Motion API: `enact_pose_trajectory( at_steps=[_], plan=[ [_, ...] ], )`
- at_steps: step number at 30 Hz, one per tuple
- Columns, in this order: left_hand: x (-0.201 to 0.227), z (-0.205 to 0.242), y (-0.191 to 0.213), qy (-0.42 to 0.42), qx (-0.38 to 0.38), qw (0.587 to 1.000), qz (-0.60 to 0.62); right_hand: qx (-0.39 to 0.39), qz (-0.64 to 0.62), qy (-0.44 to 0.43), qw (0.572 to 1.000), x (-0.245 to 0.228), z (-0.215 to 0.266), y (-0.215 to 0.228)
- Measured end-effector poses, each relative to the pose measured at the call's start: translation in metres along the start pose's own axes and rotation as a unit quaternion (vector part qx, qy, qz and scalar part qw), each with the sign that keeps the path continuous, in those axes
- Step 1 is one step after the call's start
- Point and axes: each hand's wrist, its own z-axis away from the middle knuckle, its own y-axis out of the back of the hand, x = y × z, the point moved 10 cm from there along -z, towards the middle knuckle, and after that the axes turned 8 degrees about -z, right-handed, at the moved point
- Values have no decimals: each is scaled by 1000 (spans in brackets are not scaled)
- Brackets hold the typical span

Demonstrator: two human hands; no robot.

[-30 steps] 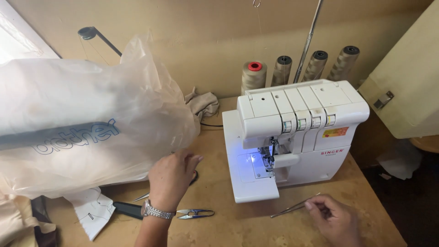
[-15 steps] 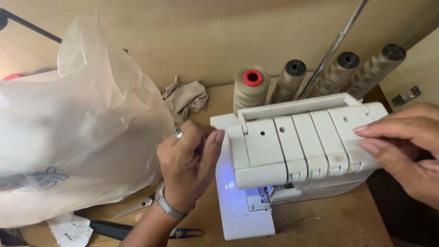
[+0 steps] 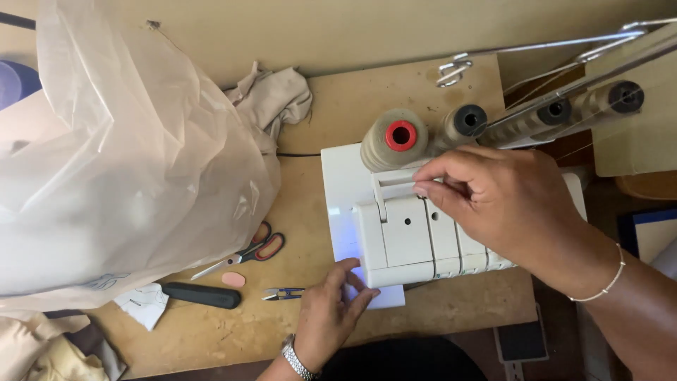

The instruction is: The person threads a white serger sewing machine, using tweezers to guide the thread through the tension discs and needle area. They then open a heart-shaped container to retrieve a package of Singer sewing machine needles, using tweezers to select a needle from the pack.

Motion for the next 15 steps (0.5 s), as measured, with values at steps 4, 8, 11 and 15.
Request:
enact_pose_trajectory(
  at_steps=[4,8,11,15],
  plan=[
    [6,-2,5,-94,7,994,-59,-36,29,-36,998,5,10,2],
    [26,-1,17,-206,26,978,-13,13,-17,-28,999,-1,18,18],
    [25,0,19,-215,36,976,0,17,-28,-26,999,4,23,15],
    [28,-1,21,-213,44,976,13,33,-34,-50,998,14,28,11]
  ],
)
